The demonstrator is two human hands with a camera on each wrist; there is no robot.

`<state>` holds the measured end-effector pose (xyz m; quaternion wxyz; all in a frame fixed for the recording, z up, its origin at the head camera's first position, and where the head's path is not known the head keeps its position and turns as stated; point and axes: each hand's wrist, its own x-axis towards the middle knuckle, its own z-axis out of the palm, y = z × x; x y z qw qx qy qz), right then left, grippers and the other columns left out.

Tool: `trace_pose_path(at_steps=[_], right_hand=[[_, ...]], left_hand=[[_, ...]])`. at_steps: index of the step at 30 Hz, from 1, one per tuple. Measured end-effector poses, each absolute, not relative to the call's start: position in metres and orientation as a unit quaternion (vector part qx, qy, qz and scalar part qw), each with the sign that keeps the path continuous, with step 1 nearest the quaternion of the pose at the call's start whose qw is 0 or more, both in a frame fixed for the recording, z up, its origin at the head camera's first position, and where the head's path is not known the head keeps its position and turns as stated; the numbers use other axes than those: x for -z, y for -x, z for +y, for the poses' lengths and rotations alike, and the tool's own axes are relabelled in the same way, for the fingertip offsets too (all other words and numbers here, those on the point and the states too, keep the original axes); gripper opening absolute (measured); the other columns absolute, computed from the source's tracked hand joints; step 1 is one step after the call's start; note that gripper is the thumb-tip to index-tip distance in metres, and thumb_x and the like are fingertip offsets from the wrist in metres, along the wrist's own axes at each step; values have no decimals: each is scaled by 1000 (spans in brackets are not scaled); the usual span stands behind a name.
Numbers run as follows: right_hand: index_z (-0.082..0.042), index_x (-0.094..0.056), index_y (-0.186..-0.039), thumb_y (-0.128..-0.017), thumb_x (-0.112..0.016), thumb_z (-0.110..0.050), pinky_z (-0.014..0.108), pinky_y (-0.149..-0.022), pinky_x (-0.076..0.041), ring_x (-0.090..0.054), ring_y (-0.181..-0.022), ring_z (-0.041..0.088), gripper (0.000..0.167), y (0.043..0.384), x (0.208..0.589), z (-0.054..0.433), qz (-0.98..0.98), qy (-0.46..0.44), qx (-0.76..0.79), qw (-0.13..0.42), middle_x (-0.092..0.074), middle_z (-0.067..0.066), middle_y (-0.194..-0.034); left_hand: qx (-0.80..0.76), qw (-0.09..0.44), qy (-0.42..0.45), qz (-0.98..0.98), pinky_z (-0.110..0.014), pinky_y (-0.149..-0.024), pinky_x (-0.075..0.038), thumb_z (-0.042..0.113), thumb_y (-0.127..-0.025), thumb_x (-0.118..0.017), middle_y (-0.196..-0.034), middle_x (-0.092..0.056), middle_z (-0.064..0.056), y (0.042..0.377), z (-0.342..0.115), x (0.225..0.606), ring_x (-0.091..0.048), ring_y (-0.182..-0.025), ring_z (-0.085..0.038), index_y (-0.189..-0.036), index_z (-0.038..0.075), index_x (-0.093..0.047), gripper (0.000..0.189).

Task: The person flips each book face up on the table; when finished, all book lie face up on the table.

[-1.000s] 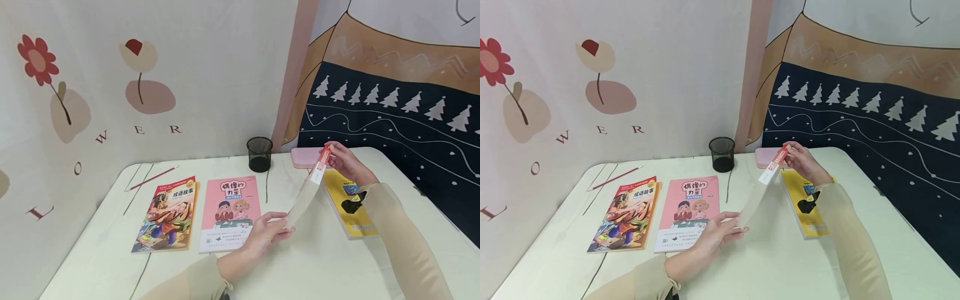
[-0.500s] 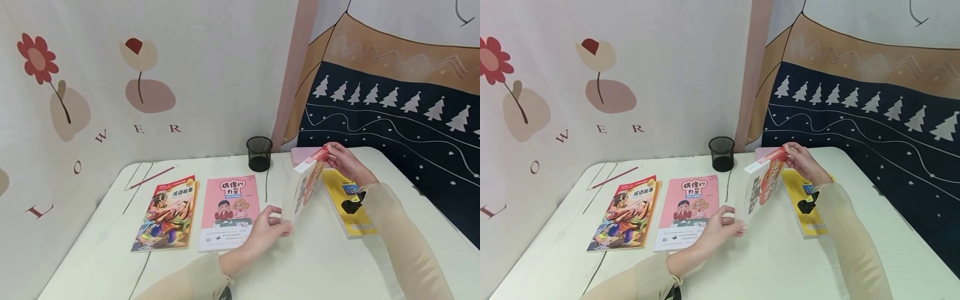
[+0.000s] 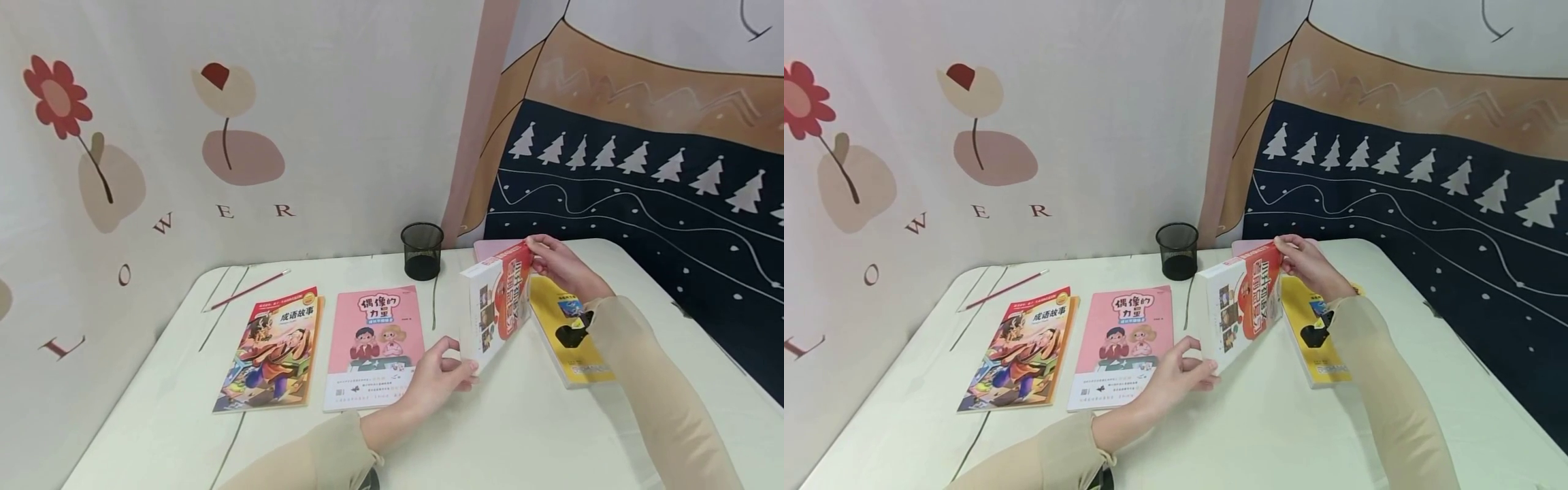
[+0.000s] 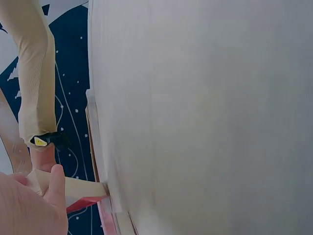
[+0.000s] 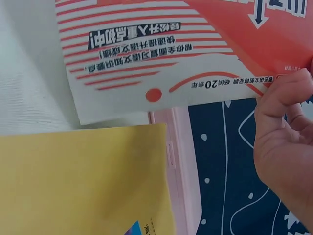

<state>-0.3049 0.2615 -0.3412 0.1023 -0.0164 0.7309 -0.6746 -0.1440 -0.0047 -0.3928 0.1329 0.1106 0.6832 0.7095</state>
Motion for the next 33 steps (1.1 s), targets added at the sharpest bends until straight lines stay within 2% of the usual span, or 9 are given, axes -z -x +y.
trace_pose_path(at_steps=[4,8,14,18,25,29,33], right_hand=[[-17,-40,-112,-85,-51,-43,16,-59,-38,-42,-67,11,39,307,340,258,752,16,652,99,-44,6,-97],[-10,-37,-119,-84,-52,-44,18,-59,-38,-42,-67,12,51,310,337,250,773,23,627,94,-43,8,-96],[-5,-33,-126,-83,-52,-47,21,-66,-40,-42,-79,19,63,316,333,237,807,53,580,102,-42,12,-101],[-4,-30,-129,-86,-49,-45,24,-75,-41,-40,-92,25,63,319,332,233,819,76,556,123,-40,15,-110],[-3,-31,-129,-87,-50,-43,42,-90,-37,-38,-102,31,62,327,330,226,825,96,537,147,-39,18,-118],[-3,-34,-127,-85,-52,-43,41,-88,-39,-37,-102,31,61,332,331,220,828,100,529,154,-40,18,-115],[-3,-37,-125,-86,-53,-40,34,-82,-42,-38,-100,30,56,338,335,217,831,108,521,164,-42,18,-111]], left_hand=[[-716,136,-106,676,-31,-61,-53,9,-85,-58,-82,-64,-19,142,-4,393,-63,-73,-31,-97,2,-45,20],[-728,145,-99,663,-37,-61,-53,6,-86,-55,-85,-62,-23,138,-2,394,-62,-75,-36,-97,2,-40,19],[-759,173,-59,625,-38,-62,-52,7,-88,-52,-90,-60,-22,129,6,400,-62,-78,-32,-102,2,-38,21],[-780,174,-30,600,-37,-63,-52,7,-87,-53,-91,-59,-18,126,11,404,-62,-79,-31,-106,2,-38,25],[-799,169,-1,577,-36,-65,-52,5,-85,-55,-94,-55,-12,122,18,408,-60,-82,-29,-109,1,-41,28],[-793,168,14,586,-34,-67,-52,5,-83,-57,-94,-47,-9,122,21,410,-56,-82,-21,-110,0,-44,30],[-782,164,24,601,-32,-69,-51,5,-82,-59,-90,-48,-8,122,24,411,-55,-79,-19,-108,0,-46,30]])
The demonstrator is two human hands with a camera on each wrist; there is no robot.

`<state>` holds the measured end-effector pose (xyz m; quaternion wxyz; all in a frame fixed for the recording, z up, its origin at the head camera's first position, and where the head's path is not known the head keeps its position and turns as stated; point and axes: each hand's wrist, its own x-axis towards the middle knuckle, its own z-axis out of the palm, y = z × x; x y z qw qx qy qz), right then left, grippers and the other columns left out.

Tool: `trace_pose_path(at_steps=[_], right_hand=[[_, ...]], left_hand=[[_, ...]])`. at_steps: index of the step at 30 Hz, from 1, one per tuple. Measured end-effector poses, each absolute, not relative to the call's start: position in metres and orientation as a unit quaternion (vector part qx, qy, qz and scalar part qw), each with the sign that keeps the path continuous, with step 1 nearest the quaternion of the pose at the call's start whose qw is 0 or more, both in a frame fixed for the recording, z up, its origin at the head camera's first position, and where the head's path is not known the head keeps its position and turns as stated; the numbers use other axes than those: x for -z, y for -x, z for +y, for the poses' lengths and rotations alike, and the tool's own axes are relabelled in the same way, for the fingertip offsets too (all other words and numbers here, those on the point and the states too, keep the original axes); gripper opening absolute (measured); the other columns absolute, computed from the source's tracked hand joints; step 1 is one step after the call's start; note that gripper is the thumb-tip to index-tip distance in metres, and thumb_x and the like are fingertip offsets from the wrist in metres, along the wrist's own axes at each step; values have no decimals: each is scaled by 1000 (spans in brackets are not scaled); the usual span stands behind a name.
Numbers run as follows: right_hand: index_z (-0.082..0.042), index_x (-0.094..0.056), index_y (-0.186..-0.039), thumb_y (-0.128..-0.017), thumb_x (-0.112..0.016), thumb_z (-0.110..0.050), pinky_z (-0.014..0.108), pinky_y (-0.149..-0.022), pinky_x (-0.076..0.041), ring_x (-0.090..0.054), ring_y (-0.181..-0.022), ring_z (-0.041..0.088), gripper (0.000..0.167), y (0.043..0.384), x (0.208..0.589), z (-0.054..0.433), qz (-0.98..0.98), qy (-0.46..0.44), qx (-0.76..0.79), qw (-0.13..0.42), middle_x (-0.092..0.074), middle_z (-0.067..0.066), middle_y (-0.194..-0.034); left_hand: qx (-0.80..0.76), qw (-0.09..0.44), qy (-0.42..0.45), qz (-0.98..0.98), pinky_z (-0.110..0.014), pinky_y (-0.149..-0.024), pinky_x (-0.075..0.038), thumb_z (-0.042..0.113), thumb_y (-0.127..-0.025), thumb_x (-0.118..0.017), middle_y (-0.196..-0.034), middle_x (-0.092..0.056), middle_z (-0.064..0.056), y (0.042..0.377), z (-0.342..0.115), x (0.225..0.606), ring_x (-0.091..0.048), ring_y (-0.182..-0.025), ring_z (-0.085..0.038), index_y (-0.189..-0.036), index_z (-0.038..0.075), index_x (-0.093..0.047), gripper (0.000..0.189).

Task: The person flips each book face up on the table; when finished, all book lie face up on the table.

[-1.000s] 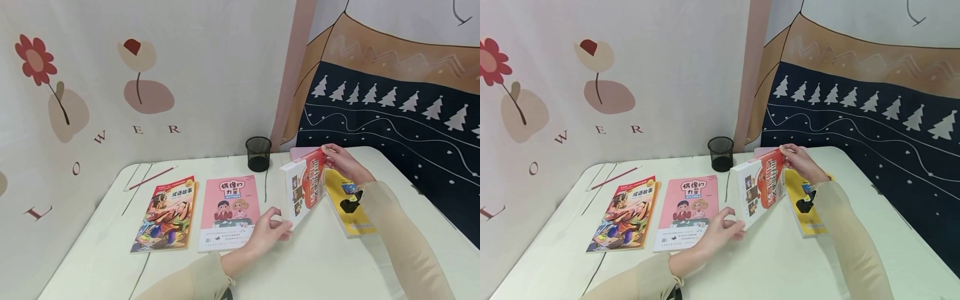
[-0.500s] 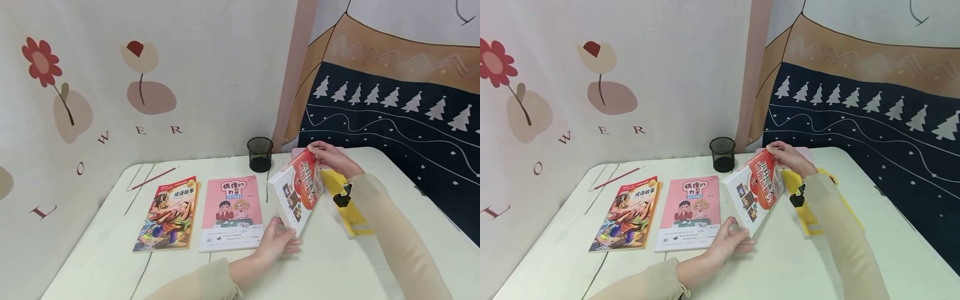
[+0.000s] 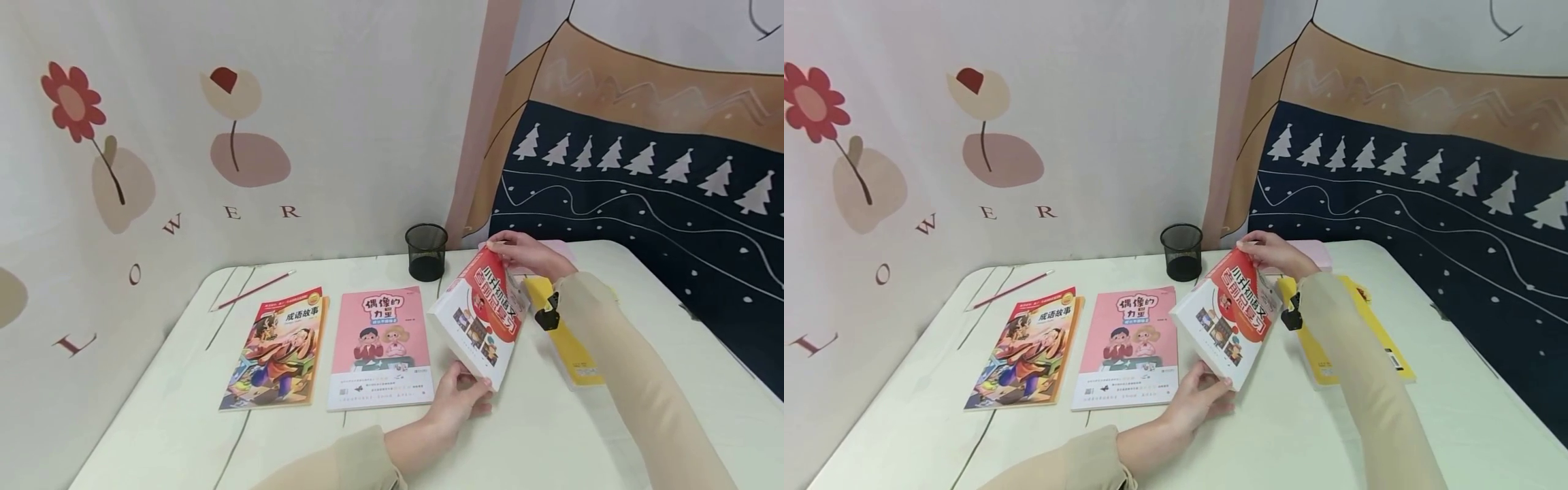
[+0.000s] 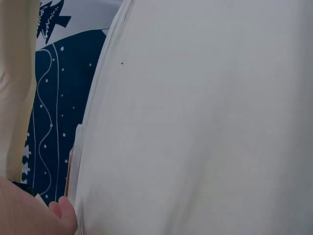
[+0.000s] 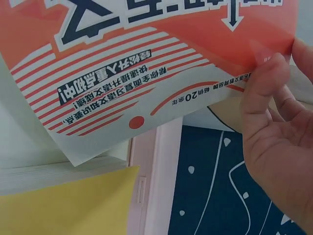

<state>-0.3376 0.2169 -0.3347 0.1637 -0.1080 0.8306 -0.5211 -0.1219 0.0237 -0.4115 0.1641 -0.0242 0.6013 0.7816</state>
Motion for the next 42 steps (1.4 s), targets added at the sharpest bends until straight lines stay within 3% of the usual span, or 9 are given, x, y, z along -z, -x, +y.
trace_pose_path(at_steps=[12,20,30,42], right_hand=[[-5,-38,-127,-87,-55,-34,40,-86,-42,-40,-104,31,53,348,344,207,850,144,460,215,-43,17,-117],[-5,-43,-121,-88,-54,-31,38,-83,-43,-42,-101,30,45,354,349,200,851,177,437,233,-46,15,-113],[-2,-44,-122,-87,-56,-22,33,-81,-45,-45,-98,28,43,356,353,191,857,199,410,241,-44,14,-111],[-7,-49,-122,-85,-59,-26,33,-81,-45,-42,-101,28,43,360,355,181,873,176,385,243,-39,12,-112]], left_hand=[[-772,178,35,609,-30,-66,-51,5,-82,-59,-85,-55,-6,119,33,419,-57,-74,-15,-112,-1,-45,34],[-786,181,54,589,-32,-59,-53,5,-83,-58,-81,-55,-9,115,42,419,-59,-62,-15,-108,0,-45,28],[-785,191,73,584,-29,-55,-52,8,-85,-57,-81,-55,-8,114,49,421,-58,-60,-14,-110,0,-45,30],[-790,192,93,575,-29,-55,-52,10,-85,-58,-81,-60,-8,117,57,420,-59,-59,-14,-107,0,-47,26]])
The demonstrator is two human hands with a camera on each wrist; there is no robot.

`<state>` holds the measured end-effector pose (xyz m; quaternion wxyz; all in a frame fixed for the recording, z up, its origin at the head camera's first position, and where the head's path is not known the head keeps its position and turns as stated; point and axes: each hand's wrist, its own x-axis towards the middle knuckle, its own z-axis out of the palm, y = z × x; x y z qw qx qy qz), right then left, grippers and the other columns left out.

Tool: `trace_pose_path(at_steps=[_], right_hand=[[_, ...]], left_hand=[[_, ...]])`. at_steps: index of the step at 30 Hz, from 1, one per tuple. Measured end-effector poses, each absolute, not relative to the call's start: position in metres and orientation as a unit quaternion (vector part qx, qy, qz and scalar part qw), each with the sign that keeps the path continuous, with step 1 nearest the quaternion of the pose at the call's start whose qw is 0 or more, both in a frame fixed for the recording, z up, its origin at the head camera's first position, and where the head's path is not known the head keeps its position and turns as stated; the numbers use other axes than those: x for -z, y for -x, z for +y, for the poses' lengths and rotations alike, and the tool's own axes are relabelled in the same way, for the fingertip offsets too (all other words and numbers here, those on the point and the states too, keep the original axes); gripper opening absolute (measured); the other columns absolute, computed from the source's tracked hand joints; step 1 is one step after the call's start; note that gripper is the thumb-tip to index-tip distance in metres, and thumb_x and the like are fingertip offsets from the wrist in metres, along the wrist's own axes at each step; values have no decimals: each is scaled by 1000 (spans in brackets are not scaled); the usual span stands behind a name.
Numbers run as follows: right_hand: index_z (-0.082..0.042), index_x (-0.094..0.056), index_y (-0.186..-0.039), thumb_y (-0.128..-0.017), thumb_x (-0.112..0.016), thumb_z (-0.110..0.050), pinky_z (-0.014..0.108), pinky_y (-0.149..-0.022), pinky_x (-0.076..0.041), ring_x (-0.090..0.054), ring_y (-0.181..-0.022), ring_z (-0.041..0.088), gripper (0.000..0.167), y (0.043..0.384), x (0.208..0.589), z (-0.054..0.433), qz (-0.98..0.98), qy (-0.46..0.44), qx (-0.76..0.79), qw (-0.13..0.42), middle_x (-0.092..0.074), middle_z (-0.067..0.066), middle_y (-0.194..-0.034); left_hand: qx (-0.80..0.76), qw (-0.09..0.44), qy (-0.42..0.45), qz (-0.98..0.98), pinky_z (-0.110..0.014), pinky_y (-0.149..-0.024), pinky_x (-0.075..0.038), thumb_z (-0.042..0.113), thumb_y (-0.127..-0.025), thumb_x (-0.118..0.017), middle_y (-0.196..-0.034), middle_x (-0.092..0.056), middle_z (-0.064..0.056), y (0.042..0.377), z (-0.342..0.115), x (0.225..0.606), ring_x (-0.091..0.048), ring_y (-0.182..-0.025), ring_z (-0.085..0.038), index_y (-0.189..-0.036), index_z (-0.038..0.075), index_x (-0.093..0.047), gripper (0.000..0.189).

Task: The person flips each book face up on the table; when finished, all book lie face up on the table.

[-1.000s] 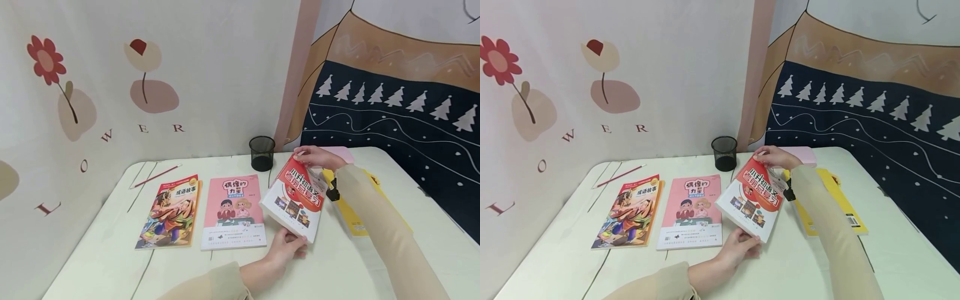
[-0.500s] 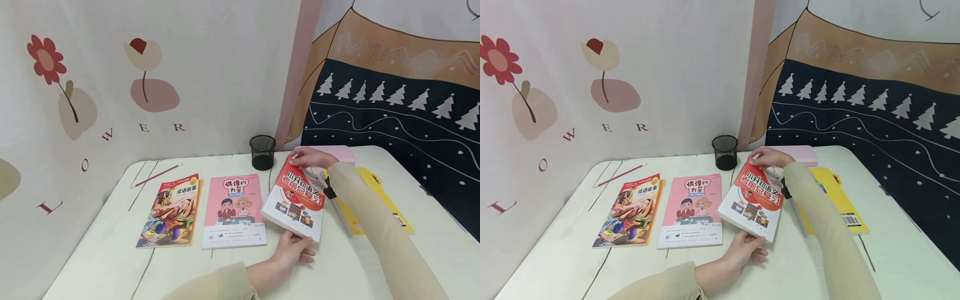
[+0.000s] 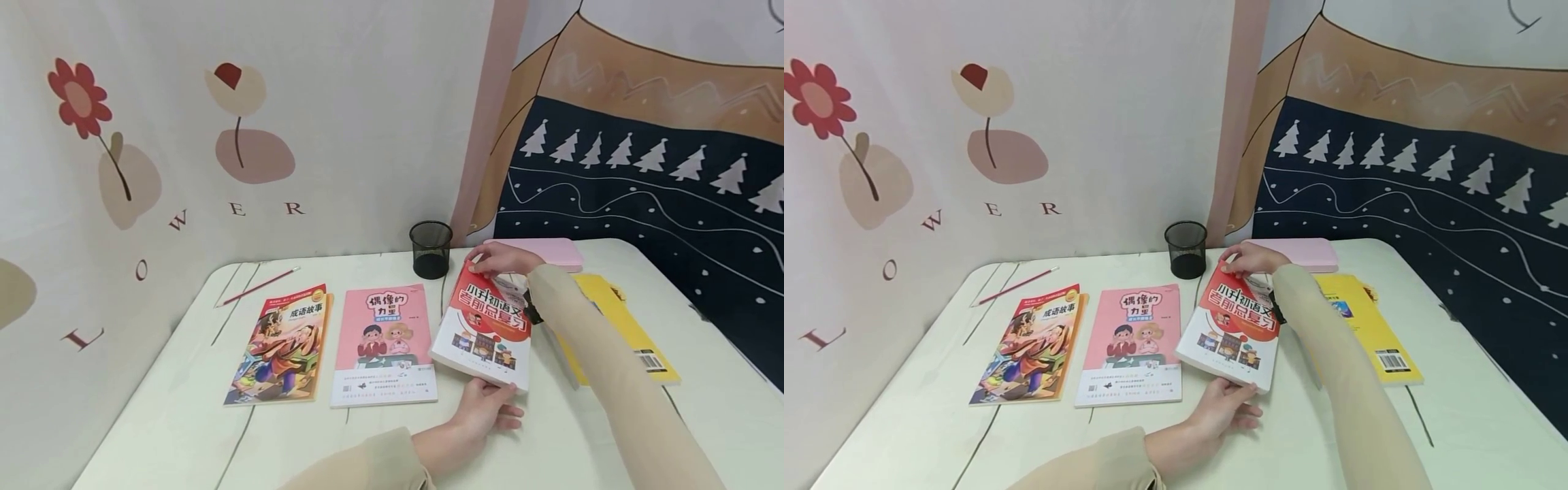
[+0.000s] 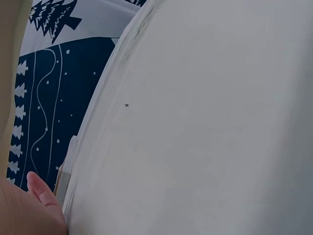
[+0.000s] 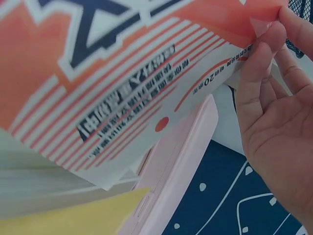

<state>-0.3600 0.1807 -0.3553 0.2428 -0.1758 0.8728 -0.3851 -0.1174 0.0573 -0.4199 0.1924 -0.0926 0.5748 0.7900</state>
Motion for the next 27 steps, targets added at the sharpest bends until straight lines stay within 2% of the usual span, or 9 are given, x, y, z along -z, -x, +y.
trace_pose_path(at_steps=[6,12,18,27], right_hand=[[-6,-49,-120,-85,-59,-26,33,-80,-44,-44,-96,27,42,361,357,175,882,175,365,240,-44,13,-111],[-2,-50,-116,-85,-58,-24,29,-73,-46,-51,-81,23,38,361,361,169,881,176,366,245,-56,12,-97],[-2,-51,-115,-85,-59,-23,28,-72,-47,-52,-78,23,38,360,363,166,882,173,367,241,-58,11,-93],[-3,-51,-114,-84,-60,-25,29,-73,-48,-52,-80,24,38,362,364,166,885,167,361,241,-58,11,-95]], left_hand=[[-817,185,99,537,-31,-63,-53,10,-88,-52,-86,-60,-9,115,61,422,-63,-73,-23,-107,-5,-49,24],[-846,188,109,487,-33,-71,-51,8,-88,-53,-95,-57,-11,106,65,424,-60,-88,-28,-109,-7,-44,28],[-859,195,114,459,-35,-73,-50,5,-86,-53,-101,-53,-13,98,65,424,-57,-93,-27,-113,-8,-37,34],[-867,203,86,447,-40,-76,-48,-1,-83,-51,-105,-48,-15,97,64,422,-53,-96,-25,-116,-11,-37,37]])
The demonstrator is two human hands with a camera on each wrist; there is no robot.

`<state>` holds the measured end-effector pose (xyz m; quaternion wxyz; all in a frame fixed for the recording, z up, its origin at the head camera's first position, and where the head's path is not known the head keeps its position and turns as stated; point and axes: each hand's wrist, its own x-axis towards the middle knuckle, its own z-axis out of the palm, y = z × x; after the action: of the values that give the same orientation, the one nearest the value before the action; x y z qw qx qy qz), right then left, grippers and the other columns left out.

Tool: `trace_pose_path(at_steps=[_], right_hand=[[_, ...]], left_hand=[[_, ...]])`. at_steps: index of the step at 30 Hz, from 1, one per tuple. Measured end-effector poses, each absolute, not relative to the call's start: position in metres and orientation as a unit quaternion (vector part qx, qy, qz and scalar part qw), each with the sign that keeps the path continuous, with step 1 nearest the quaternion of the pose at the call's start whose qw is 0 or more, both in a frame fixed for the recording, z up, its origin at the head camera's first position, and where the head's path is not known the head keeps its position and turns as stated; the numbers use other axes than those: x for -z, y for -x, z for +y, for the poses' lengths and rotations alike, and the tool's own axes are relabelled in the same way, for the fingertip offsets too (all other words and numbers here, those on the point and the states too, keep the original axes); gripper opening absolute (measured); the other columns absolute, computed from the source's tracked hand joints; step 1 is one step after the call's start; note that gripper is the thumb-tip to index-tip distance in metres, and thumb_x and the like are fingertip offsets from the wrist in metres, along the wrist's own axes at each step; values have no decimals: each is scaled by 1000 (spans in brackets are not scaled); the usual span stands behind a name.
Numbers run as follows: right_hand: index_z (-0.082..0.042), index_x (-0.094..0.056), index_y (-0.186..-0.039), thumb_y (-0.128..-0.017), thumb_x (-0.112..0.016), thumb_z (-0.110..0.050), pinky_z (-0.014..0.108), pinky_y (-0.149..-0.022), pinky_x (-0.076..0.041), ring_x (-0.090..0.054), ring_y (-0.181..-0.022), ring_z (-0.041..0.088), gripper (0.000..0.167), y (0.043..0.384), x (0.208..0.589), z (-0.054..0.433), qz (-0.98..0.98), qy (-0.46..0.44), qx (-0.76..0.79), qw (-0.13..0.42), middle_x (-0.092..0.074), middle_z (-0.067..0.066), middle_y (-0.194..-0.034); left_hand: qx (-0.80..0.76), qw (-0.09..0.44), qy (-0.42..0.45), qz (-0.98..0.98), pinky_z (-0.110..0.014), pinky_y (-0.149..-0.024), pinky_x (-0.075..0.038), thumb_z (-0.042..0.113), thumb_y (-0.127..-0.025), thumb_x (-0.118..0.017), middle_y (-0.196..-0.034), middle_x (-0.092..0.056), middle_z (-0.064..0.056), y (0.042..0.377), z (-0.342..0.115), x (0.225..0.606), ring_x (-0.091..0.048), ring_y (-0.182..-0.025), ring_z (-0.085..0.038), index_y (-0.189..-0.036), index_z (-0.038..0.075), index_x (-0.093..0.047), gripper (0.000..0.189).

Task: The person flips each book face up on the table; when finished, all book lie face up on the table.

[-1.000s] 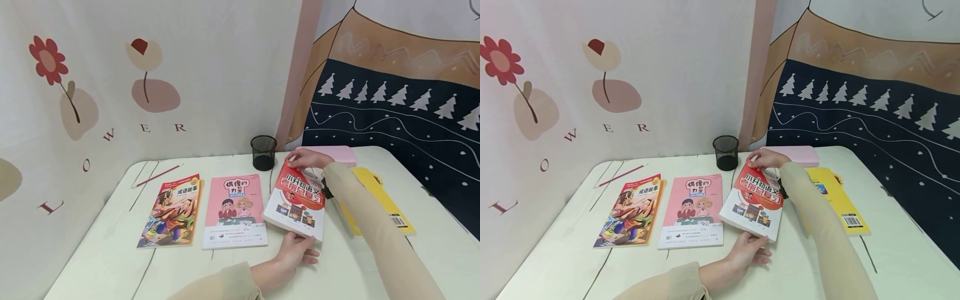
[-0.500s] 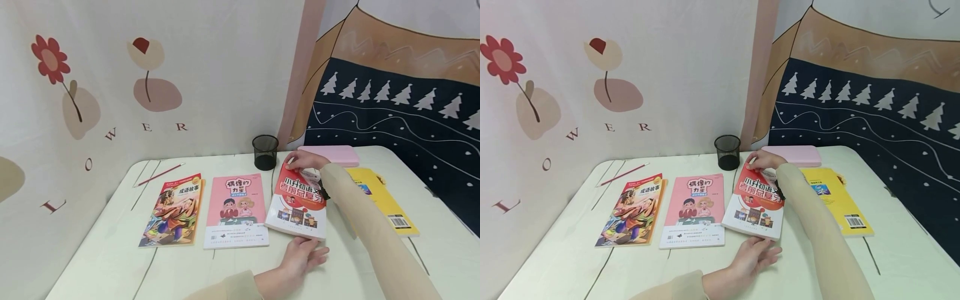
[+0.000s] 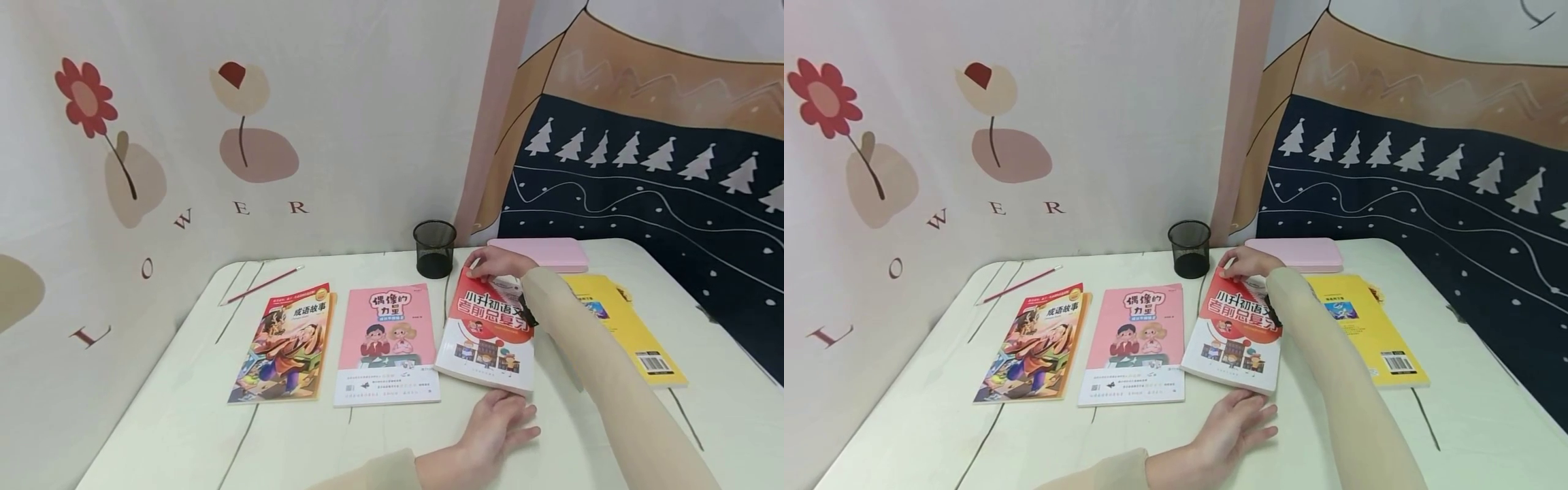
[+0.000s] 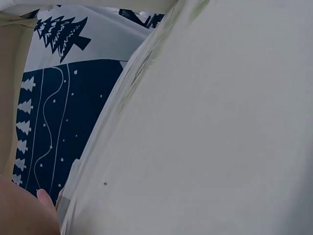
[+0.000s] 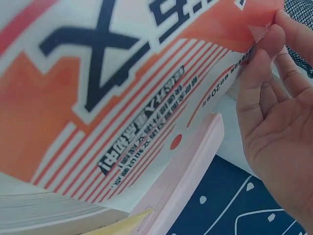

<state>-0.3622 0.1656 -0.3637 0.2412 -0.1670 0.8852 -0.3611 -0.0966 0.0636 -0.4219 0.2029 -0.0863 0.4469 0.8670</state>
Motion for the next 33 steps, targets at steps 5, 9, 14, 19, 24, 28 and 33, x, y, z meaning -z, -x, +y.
trace_pose_path(at_steps=[5,9,14,19,24,28,33], right_hand=[[-3,-52,-112,-84,-60,-22,28,-71,-47,-52,-78,22,35,365,367,164,891,160,354,235,-58,11,-92],[-3,-53,-112,-84,-60,-21,27,-69,-46,-51,-78,22,34,366,372,163,894,161,344,240,-57,10,-91],[-4,-53,-113,-83,-62,-23,28,-72,-45,-51,-81,23,36,367,376,161,896,162,333,246,-57,10,-95],[-5,-52,-115,-84,-61,-25,29,-74,-45,-52,-82,22,38,365,377,160,895,161,337,244,-58,9,-96],[-4,-51,-117,-84,-60,-24,35,-81,-45,-53,-86,23,40,361,373,163,895,177,338,231,-57,12,-103],[-1,-50,-119,-85,-58,-20,37,-81,-45,-51,-88,25,40,356,372,170,897,182,345,208,-51,14,-112],[1,-47,-121,-87,-54,-17,35,-78,-47,-53,-85,26,39,345,372,185,893,168,371,192,-49,16,-114]], left_hand=[[-860,215,75,457,-40,-76,-49,-3,-81,-50,-100,-48,-15,102,65,420,-54,-92,-24,-110,-11,-41,32],[-851,229,69,467,-41,-75,-49,-4,-81,-49,-92,-50,-14,103,66,420,-56,-87,-23,-106,-9,-43,27],[-846,240,73,471,-43,-75,-49,-4,-81,-49,-91,-50,-14,103,65,419,-57,-85,-25,-120,-14,-34,42],[-834,244,74,490,-42,-72,-50,-2,-81,-52,-93,-52,-15,104,62,419,-59,-84,-27,-123,-15,-30,50],[-822,254,80,504,-42,-71,-50,-1,-81,-53,-92,-53,-14,103,58,417,-59,-82,-28,-122,-13,-33,47],[-795,277,86,533,-40,-69,-51,1,-83,-55,-93,-55,-13,103,51,412,-60,-82,-27,-125,-10,-33,49],[-758,297,33,579,-38,-68,-51,3,-84,-54,-94,-59,-12,105,32,402,-60,-84,-27,-122,-7,-41,41]])
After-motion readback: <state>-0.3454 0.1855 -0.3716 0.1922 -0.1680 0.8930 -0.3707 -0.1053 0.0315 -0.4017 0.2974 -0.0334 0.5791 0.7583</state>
